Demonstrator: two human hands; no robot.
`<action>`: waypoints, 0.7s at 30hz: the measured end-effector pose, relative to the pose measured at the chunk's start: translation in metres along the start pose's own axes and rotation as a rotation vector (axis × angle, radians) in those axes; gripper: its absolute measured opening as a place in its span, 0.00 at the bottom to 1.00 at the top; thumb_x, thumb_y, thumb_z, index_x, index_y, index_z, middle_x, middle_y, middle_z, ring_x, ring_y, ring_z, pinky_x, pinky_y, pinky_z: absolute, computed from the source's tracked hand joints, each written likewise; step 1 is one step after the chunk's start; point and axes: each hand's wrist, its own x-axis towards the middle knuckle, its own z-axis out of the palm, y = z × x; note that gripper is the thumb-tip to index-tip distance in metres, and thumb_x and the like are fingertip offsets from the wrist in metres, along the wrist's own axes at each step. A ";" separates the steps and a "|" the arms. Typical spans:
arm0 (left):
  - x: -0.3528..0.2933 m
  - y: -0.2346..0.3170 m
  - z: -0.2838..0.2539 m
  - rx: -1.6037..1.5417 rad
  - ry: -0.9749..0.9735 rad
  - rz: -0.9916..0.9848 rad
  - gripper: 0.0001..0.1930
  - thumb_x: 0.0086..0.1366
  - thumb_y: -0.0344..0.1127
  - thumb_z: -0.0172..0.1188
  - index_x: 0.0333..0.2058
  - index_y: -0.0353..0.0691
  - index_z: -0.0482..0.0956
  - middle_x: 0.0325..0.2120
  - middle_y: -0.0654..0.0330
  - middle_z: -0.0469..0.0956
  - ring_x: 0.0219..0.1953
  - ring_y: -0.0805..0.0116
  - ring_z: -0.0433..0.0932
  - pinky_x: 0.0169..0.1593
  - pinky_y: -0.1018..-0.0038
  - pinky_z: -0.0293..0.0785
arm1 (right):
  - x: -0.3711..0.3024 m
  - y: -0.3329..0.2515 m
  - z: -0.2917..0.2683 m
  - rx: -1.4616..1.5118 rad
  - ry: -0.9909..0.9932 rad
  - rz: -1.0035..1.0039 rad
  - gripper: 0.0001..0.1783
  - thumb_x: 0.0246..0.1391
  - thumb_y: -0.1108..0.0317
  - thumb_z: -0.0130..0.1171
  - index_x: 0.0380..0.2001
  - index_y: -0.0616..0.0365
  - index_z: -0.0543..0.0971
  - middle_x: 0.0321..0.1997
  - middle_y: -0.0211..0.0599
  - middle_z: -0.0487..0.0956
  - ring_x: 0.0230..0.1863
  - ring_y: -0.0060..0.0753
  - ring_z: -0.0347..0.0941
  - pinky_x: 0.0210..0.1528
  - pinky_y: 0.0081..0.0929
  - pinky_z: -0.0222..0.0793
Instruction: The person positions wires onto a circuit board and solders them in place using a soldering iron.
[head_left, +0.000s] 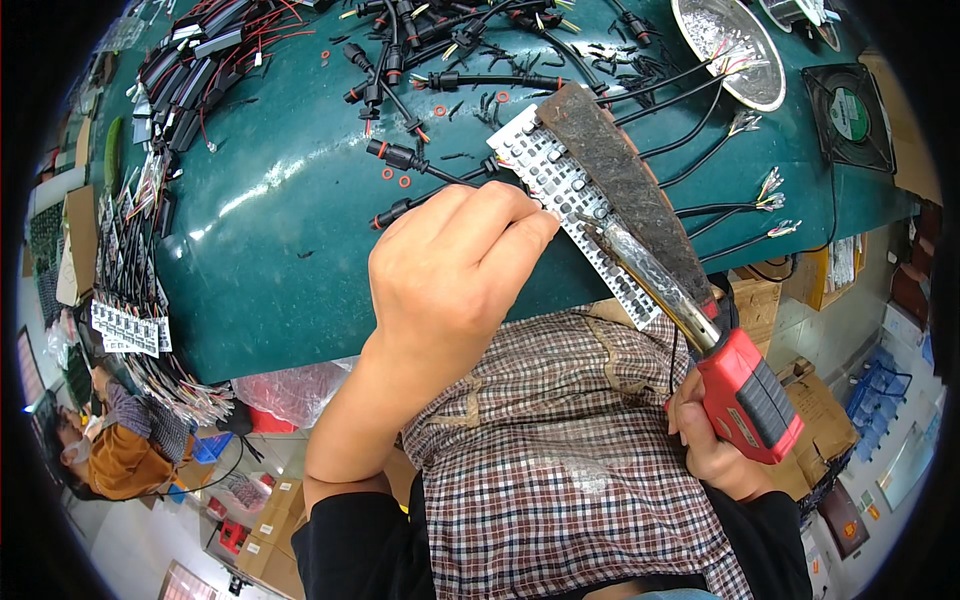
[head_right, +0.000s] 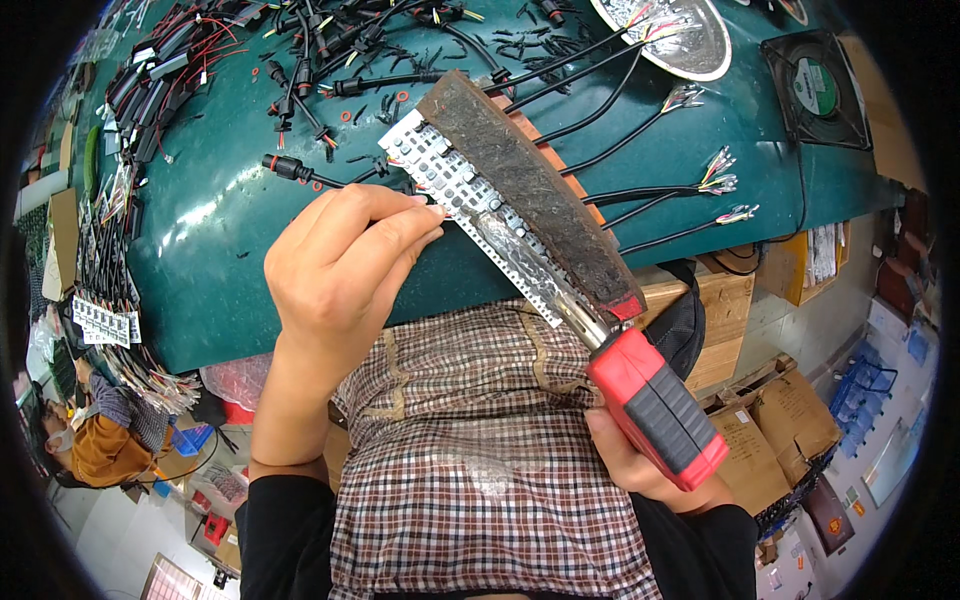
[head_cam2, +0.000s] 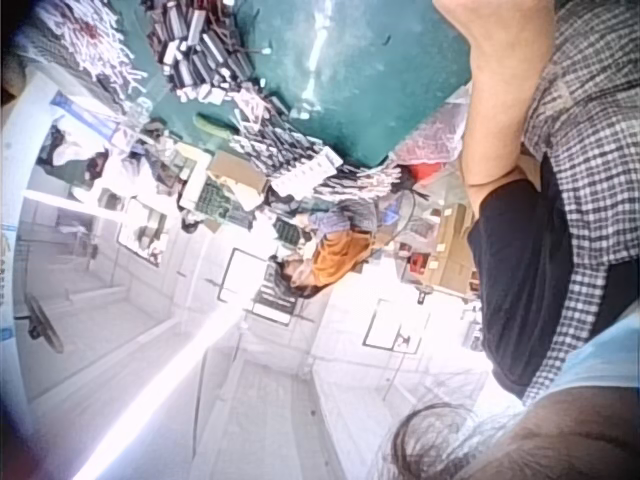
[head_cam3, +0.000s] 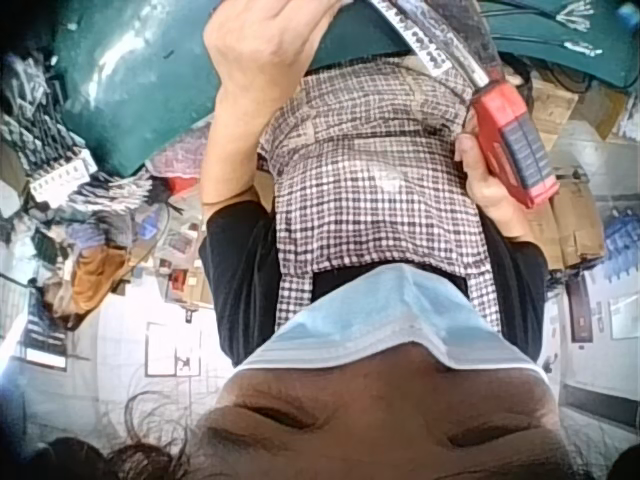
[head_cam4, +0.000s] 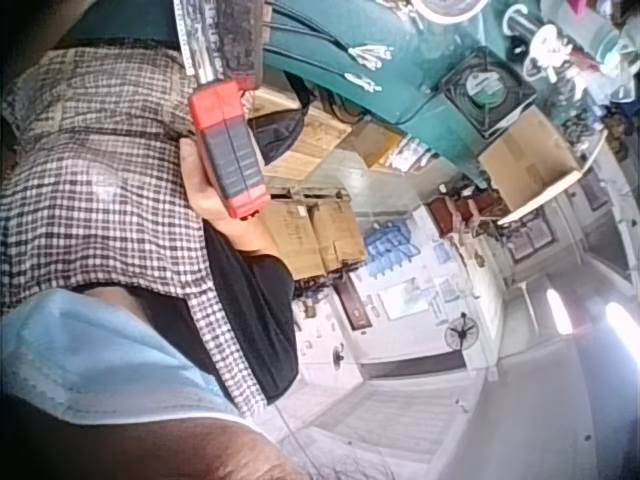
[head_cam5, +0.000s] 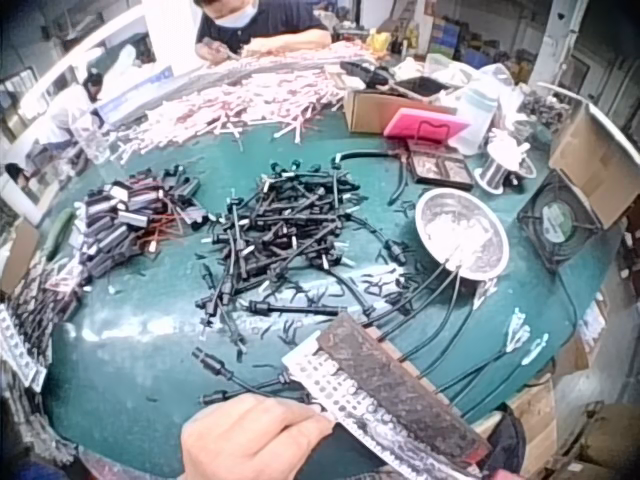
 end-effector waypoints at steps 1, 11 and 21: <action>0.000 0.000 0.000 0.000 0.001 0.000 0.13 0.45 0.23 0.74 0.32 0.39 0.86 0.29 0.61 0.82 0.29 0.64 0.81 0.31 0.72 0.76 | 0.000 0.000 0.000 -0.006 0.004 -0.005 0.19 0.57 0.70 0.67 0.52 0.62 0.81 0.40 0.41 0.83 0.40 0.43 0.81 0.44 0.36 0.76; -0.002 0.003 0.005 -0.169 0.014 -0.194 0.11 0.47 0.22 0.76 0.32 0.37 0.87 0.28 0.61 0.81 0.29 0.68 0.81 0.32 0.74 0.76 | -0.007 0.006 -0.003 -0.045 -0.018 0.041 0.18 0.55 0.71 0.68 0.50 0.61 0.82 0.39 0.41 0.83 0.38 0.43 0.80 0.43 0.37 0.76; -0.006 0.005 0.009 -0.091 0.047 -0.156 0.13 0.46 0.26 0.75 0.33 0.40 0.86 0.28 0.64 0.78 0.29 0.67 0.79 0.30 0.71 0.74 | 0.006 -0.002 0.001 0.011 0.004 -0.012 0.17 0.51 0.73 0.68 0.45 0.62 0.82 0.38 0.43 0.82 0.38 0.48 0.80 0.43 0.39 0.76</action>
